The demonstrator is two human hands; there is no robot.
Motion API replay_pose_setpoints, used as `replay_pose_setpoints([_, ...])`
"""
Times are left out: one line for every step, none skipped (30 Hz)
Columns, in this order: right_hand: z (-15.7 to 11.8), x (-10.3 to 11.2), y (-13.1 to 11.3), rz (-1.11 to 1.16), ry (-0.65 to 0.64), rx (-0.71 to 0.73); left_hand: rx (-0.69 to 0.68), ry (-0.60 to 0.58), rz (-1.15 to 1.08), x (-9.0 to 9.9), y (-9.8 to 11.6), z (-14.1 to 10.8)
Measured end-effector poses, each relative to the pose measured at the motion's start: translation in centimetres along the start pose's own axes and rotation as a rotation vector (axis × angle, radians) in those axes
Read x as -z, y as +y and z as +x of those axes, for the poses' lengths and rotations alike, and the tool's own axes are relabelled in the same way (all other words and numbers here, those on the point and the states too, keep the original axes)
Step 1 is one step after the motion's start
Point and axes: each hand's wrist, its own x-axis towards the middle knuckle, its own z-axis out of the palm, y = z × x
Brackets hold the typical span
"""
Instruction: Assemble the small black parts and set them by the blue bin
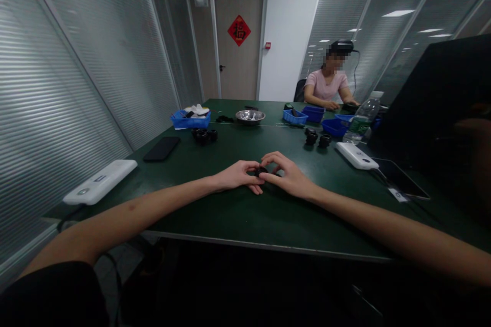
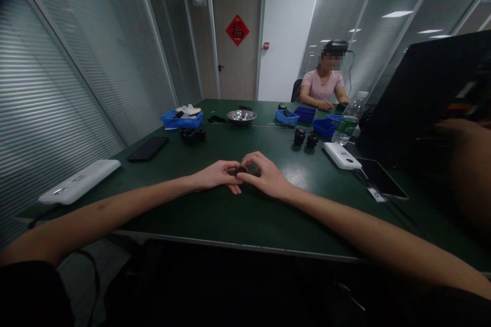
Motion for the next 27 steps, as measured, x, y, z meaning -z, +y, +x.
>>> replay_pose_setpoints([0.03,-0.03,0.09,-0.004,0.007,0.0,0.001,0.0,0.002,0.0,-0.03,0.04])
replay_pose_setpoints([0.06,0.01,0.13,-0.001,0.001,0.008,0.002,0.003,0.005,0.0,-0.05,0.07])
replay_pose_setpoints([0.08,0.11,0.13,0.009,-0.016,0.025,0.002,0.006,0.01,-0.01,-0.06,0.11])
replay_pose_setpoints([0.08,0.26,0.08,0.021,-0.039,0.044,0.002,0.008,0.016,-0.02,-0.08,0.15])
replay_pose_setpoints([0.08,0.42,0.0,0.035,-0.065,0.06,0.002,0.009,0.022,-0.03,-0.1,0.17])
replay_pose_setpoints([0.06,0.56,-0.1,0.046,-0.087,0.071,-0.001,0.009,0.025,-0.03,-0.12,0.19])
replay_pose_setpoints([0.04,0.66,-0.2,0.054,-0.104,0.076,-0.004,0.006,0.026,-0.02,-0.15,0.2])
replay_pose_setpoints([0.02,0.68,-0.27,0.058,-0.111,0.074,-0.006,0.003,0.024,0.0,-0.19,0.19])
replay_pose_setpoints([0.0,0.63,-0.29,0.056,-0.109,0.065,-0.009,-0.001,0.02,0.03,-0.24,0.18])
replay_pose_setpoints([0.0,0.52,-0.27,0.049,-0.095,0.048,-0.013,-0.004,0.015,0.06,-0.28,0.16])
replay_pose_setpoints([0.0,0.36,-0.2,0.039,-0.074,0.028,-0.016,-0.005,0.01,0.09,-0.31,0.14])
replay_pose_setpoints([0.02,0.18,-0.1,0.028,-0.049,0.006,-0.017,-0.004,0.008,0.12,-0.34,0.12])
replay_pose_setpoints([0.04,0.03,0.01,0.019,-0.025,-0.012,-0.018,-0.001,0.008,0.13,-0.35,0.1])
replay_pose_setpoints([0.07,-0.07,0.1,0.016,-0.01,-0.021,-0.018,0.001,0.009,0.13,-0.33,0.08])
replay_pose_setpoints([0.1,-0.1,0.16,0.02,-0.008,-0.018,-0.017,0.003,0.011,0.12,-0.3,0.07])
replay_pose_setpoints([0.13,-0.06,0.16,0.029,-0.018,-0.005,-0.015,0.002,0.013,0.1,-0.24,0.06])
replay_pose_setpoints([0.14,0.06,0.11,0.043,-0.037,0.013,-0.012,0.0,0.014,0.08,-0.17,0.04])
replay_pose_setpoints([0.14,0.22,0.01,0.058,-0.062,0.033,-0.008,0.0,0.016,0.04,-0.09,0.02])
replay_pose_setpoints([0.13,0.39,-0.12,0.071,-0.087,0.051,-0.001,0.001,0.016,0.0,0.0,0.01])
replay_pose_setpoints([0.1,0.55,-0.25,0.08,-0.108,0.062,0.007,0.005,0.016,-0.03,0.08,-0.01])
replay_pose_setpoints([0.07,0.67,-0.35,0.086,-0.124,0.07,0.013,0.008,0.014,-0.05,0.13,-0.02])
replay_pose_setpoints([0.03,0.72,-0.41,0.088,-0.131,0.07,0.016,0.01,0.012,-0.05,0.15,-0.03])
replay_pose_setpoints([0.0,0.71,-0.42,0.085,-0.126,0.06,0.013,0.008,0.009,-0.03,0.14,-0.02])
replay_pose_setpoints([-0.03,0.64,-0.37,0.078,-0.106,0.04,0.005,0.003,0.007,0.02,0.09,-0.01])
replay_pose_setpoints([-0.05,0.53,-0.27,0.066,-0.077,0.014,-0.005,-0.006,0.006,0.07,0.02,0.01])
replay_pose_setpoints([-0.06,0.4,-0.15,0.05,-0.043,-0.013,-0.014,-0.015,0.005,0.14,-0.06,0.03])
replay_pose_setpoints([-0.05,0.29,-0.03,0.035,-0.012,-0.035,-0.021,-0.023,0.003,0.2,-0.13,0.05])
